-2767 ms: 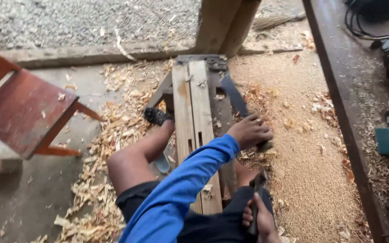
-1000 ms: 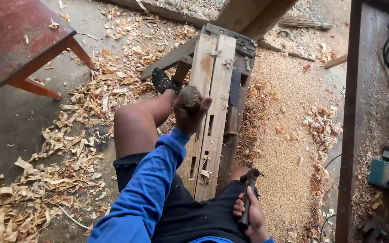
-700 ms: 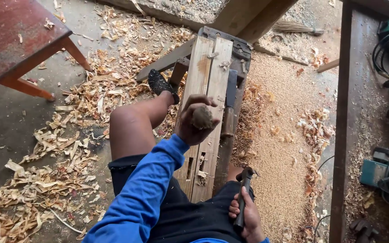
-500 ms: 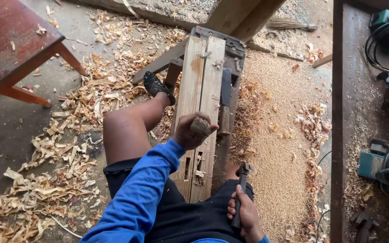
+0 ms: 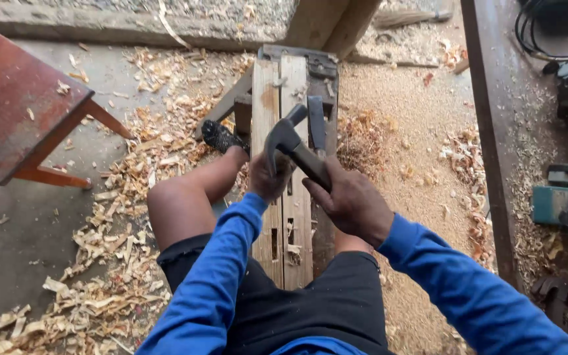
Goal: Chiseling a mortise in a wooden plank using a hammer and chisel.
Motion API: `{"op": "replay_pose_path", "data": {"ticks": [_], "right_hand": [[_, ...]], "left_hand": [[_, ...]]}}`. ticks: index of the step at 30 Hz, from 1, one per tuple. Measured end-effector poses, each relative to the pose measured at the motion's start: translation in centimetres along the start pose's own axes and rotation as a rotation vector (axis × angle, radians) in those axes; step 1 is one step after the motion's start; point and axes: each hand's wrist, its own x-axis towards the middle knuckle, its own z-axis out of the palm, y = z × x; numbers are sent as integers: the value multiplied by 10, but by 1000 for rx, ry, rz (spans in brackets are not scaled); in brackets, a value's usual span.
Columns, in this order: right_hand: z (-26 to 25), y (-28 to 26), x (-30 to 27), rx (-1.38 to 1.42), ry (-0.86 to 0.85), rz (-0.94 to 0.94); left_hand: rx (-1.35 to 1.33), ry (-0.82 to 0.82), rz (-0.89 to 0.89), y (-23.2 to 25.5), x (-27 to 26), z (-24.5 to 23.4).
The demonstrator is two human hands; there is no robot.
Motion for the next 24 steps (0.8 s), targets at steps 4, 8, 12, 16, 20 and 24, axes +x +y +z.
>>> {"op": "replay_pose_path", "data": {"ticks": [4,8,12,16,20,24], "right_hand": [[-3,-2,-25,87,27,43],[47,25,-68,547,129,253],[96,65,-107,990,172,497],[89,56,-109,1019,216,613],[84,61,-106,1024,183,651],[89,72,-112,932,155,655]], "left_hand": [[-157,-148,-133,48,1,-16],[98,-96,-4,24,17,-3],[41,85,-120,-5,89,12],[-210,12,-558,-70,112,33],[113,11,-685,-66,96,35],[-365,147,-544,-18,65,3]]}}
